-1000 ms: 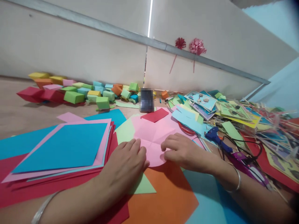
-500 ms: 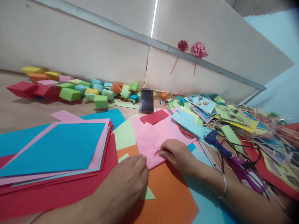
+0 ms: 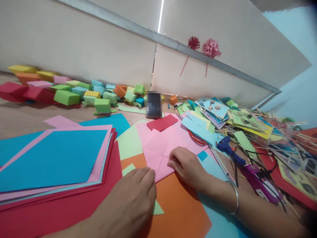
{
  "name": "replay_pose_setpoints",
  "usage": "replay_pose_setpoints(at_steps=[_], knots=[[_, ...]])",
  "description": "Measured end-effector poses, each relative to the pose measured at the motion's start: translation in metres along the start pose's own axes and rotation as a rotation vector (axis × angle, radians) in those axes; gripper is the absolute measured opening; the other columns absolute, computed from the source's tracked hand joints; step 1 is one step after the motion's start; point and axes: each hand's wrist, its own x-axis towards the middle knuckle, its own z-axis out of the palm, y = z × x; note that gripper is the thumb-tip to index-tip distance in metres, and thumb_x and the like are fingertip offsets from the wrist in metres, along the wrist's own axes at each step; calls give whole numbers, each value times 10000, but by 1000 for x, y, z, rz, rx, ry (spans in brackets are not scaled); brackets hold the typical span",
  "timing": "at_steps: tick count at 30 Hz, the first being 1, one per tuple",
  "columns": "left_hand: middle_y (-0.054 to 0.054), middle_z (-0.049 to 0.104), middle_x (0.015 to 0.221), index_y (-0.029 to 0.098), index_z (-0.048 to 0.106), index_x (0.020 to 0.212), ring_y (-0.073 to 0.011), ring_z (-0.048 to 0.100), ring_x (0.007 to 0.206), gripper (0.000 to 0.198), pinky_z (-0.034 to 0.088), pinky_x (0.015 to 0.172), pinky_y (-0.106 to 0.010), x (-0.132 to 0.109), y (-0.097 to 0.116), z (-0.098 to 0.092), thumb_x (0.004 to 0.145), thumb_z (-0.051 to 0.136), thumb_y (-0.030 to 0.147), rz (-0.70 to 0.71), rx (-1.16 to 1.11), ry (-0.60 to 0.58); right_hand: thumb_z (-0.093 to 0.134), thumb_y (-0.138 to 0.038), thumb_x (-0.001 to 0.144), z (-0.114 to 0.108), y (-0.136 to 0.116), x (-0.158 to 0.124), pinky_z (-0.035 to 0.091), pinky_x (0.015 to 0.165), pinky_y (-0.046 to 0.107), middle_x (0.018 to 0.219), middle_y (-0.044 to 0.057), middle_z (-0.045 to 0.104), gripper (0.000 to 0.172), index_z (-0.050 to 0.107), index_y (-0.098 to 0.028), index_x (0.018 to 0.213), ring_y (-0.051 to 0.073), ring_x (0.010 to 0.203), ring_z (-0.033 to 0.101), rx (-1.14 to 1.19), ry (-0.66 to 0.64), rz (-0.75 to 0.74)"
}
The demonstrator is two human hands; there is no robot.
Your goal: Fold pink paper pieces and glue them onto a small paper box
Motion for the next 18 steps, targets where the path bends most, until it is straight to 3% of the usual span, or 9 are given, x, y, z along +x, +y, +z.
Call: replay_pose_setpoints(at_steps=[5,11,14,18], knots=[[-90,661,715,140,713,764,-253,616,727,410,496,637,-361,1,-2,8,725,365,-73,-6,-33,97,579,-112,866,2,2,1,368,653,270,744,19,567,163,501,-187,743,153,713,493,-63,-13,-61],[-55,608,658,174,642,686,-224,581,675,323,461,619,-339,1,-5,15,870,406,53,-3,-82,234,573,-137,877,3,3,1,367,644,259,768,26,573,136,528,-179,755,153,729,503,-103,-30,-57],[-45,606,695,177,623,730,-200,551,638,276,427,584,-319,2,-4,10,876,411,77,-74,-165,198,559,-142,884,4,3,1,363,647,257,773,25,572,133,533,-180,759,152,738,502,-119,-34,-59],[-48,634,781,177,663,945,-229,562,673,190,410,577,-345,9,-3,6,851,504,132,-78,-135,21,564,-151,882,6,4,2,353,650,260,771,22,569,126,540,-177,762,152,739,490,-128,-37,-59]])
